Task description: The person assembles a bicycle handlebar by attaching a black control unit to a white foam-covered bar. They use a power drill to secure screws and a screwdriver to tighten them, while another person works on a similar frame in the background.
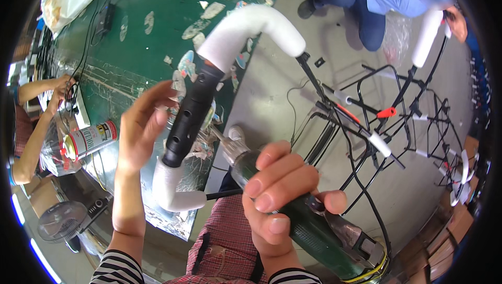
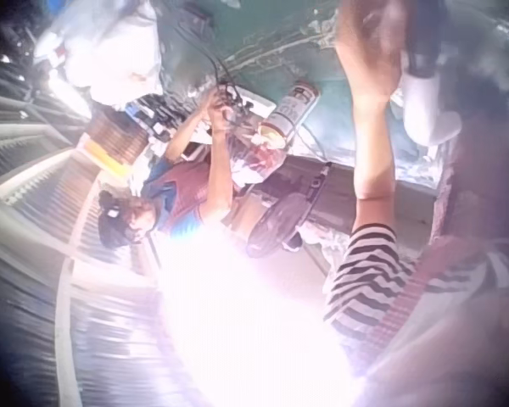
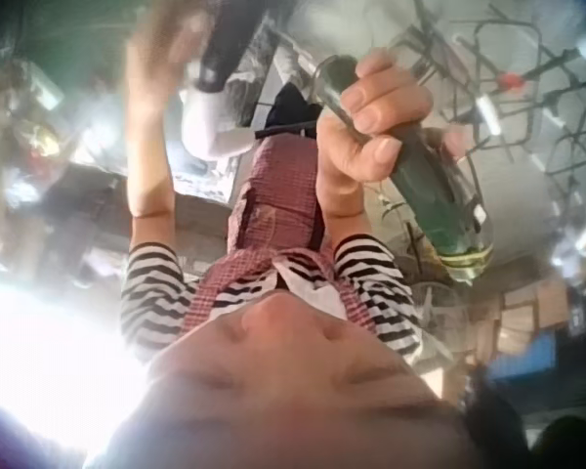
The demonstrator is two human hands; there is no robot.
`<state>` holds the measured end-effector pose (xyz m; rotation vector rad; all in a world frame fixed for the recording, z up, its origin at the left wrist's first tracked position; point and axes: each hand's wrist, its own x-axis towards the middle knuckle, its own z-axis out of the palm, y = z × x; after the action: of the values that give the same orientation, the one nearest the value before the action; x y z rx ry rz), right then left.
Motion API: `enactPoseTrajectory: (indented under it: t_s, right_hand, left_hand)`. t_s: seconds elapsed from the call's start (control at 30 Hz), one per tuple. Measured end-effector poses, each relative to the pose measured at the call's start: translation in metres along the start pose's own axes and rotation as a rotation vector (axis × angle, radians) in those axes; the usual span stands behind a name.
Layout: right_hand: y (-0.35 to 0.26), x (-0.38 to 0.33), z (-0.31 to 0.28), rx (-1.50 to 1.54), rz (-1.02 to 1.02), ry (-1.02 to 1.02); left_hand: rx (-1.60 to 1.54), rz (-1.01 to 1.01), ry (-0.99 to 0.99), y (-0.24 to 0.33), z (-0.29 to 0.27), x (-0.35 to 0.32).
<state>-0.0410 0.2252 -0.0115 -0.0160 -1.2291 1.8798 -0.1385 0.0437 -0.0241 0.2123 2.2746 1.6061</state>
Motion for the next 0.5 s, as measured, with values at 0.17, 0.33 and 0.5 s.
enactPoseTrajectory:
  t_s: [0.17, 0.33, 0.5]
  right_hand:
    - [0.004, -0.006, -0.009, -0.039, 0.077, -0.026]
    - [0.006, -0.009, -0.016, 0.011, 0.124, -0.026]
    - [0.009, -0.008, -0.018, 0.070, 0.147, -0.038]
  left_hand:
    - [-0.085, -0.260, -0.297, 0.029, 0.027, -0.008]
    - [-0.088, -0.358, -0.337, 0.029, 0.023, -0.005]
    - [-0.132, -0.385, -0.336, 0.029, 0.023, -0.005]
